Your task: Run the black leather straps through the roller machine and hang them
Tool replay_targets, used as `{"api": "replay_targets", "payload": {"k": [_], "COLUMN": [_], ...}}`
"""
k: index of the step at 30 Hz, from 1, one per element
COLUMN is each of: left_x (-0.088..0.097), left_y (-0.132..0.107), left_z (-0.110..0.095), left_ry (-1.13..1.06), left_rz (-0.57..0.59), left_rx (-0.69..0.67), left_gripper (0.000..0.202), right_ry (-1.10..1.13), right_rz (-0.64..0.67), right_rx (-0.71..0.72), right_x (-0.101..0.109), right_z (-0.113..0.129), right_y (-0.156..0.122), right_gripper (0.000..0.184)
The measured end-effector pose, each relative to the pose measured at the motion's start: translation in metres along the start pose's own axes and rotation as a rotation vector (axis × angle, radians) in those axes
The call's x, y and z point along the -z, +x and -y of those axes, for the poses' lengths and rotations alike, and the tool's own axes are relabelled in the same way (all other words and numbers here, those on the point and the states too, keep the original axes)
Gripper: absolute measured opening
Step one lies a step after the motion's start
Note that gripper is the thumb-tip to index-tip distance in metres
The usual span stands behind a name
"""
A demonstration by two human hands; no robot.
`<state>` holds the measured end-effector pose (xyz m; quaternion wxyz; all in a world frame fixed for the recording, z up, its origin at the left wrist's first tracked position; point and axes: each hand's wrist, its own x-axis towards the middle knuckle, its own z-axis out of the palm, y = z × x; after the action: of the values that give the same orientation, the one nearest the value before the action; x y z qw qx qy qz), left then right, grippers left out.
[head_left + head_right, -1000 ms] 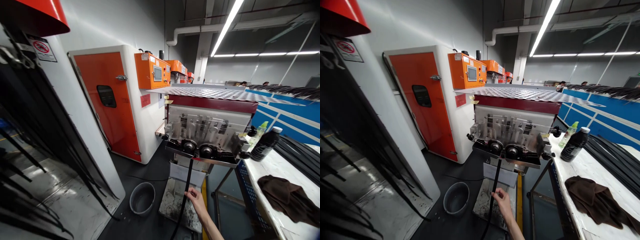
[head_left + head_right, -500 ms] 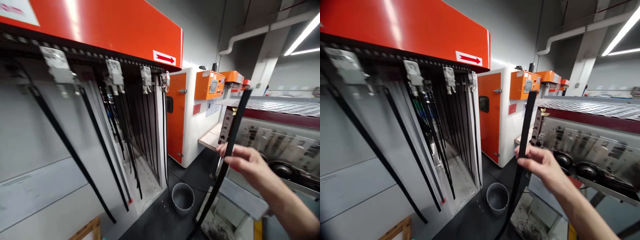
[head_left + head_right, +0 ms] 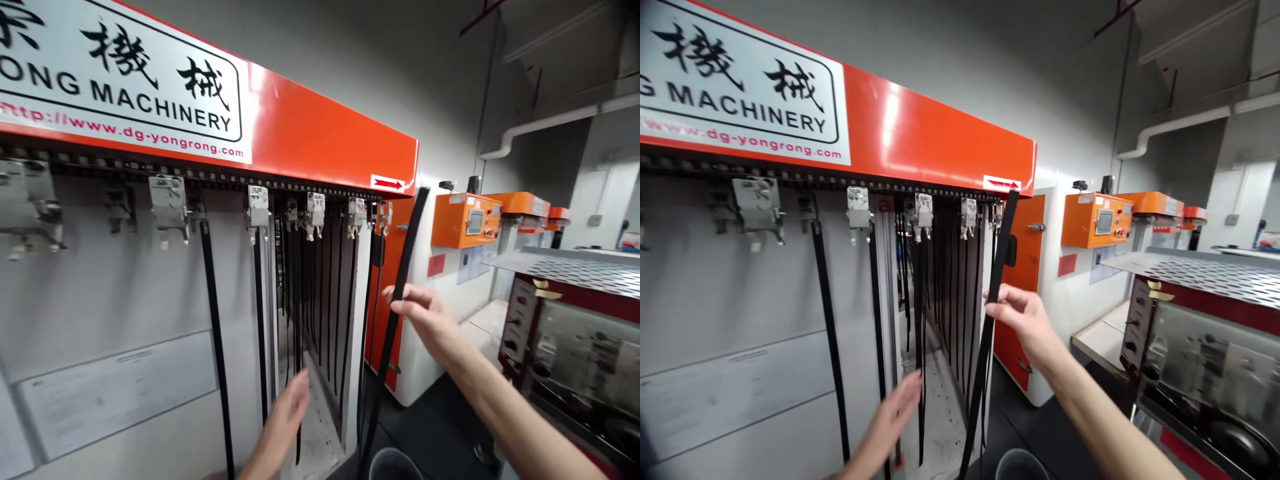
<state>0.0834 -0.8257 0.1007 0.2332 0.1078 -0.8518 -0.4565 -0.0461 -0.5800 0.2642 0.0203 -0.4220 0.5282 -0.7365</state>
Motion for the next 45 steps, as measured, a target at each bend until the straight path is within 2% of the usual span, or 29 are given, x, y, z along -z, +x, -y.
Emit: {"api": "replay_targets", "payload": {"k": [1,4,5,7,8,10,12,14,16,28,33,39,45], "left_x": [0.012,0.041,0.045,0.047,0.045,0.038,0.032,0.03,0.03,0.028,0.022,0.012,0.007], "left_y": [0.016,0.063,0.079,0.113,0.131,0.166,0.195,0.214,0.224,0.224,0.211,0.185,0.188], "left_z": [-0.03,-0.135,-0.168,-0.222,-0.242,-0.268,-0.282,-0.289,-0.293,-0.297,-0.282,-0.25,-0.233], "left_ry": [-0.039,0.061,0.057,0.008,0.003,0.029,0.01,-0.076,-0.122,-0.146,-0.223,-0.185,-0.185], "left_rz": [-0.033,-0.189,-0.207,-0.167,-0.16,-0.172,-0.162,-0.116,-0.096,-0.131,-0.114,-0.158,-0.229], "left_rx": [-0.069,-0.403,-0.48,-0.529,-0.507,-0.423,-0.332,-0.266,-0.238,-0.199,-0.211,-0.172,-0.257], "left_gripper": [0.042,0.04,0.04,0.05,0.056,0.06,0.048,0.036,0.034,0.038,0.036,0.049,0.042], "right_ry": [0.005,0.0,-0.003,-0.002,0.003,0.03,0.059,0.078,0.094,0.173,0.191,0.202,0.175], "right_rz": [0.02,0.083,0.102,0.141,0.157,0.19,0.217,0.236,0.252,0.33,0.35,0.366,0.354], "right_rx": [-0.024,-0.078,-0.086,-0.103,-0.114,-0.142,-0.166,-0.18,-0.179,-0.18,-0.182,-0.189,-0.17], "right_x": [-0.004,-0.011,-0.013,-0.014,-0.014,-0.014,-0.014,-0.012,-0.01,0.007,0.007,0.004,0.006], "right_z": [-0.014,-0.051,-0.062,-0.081,-0.09,-0.105,-0.115,-0.122,-0.125,-0.126,-0.126,-0.129,-0.135], "right_y": [0.001,0.007,0.009,0.014,0.017,0.023,0.029,0.035,0.041,0.087,0.096,0.1,0.102], "right_gripper": [0.014,0.02,0.021,0.021,0.022,0.024,0.026,0.027,0.026,0.027,0.026,0.027,0.026]}}
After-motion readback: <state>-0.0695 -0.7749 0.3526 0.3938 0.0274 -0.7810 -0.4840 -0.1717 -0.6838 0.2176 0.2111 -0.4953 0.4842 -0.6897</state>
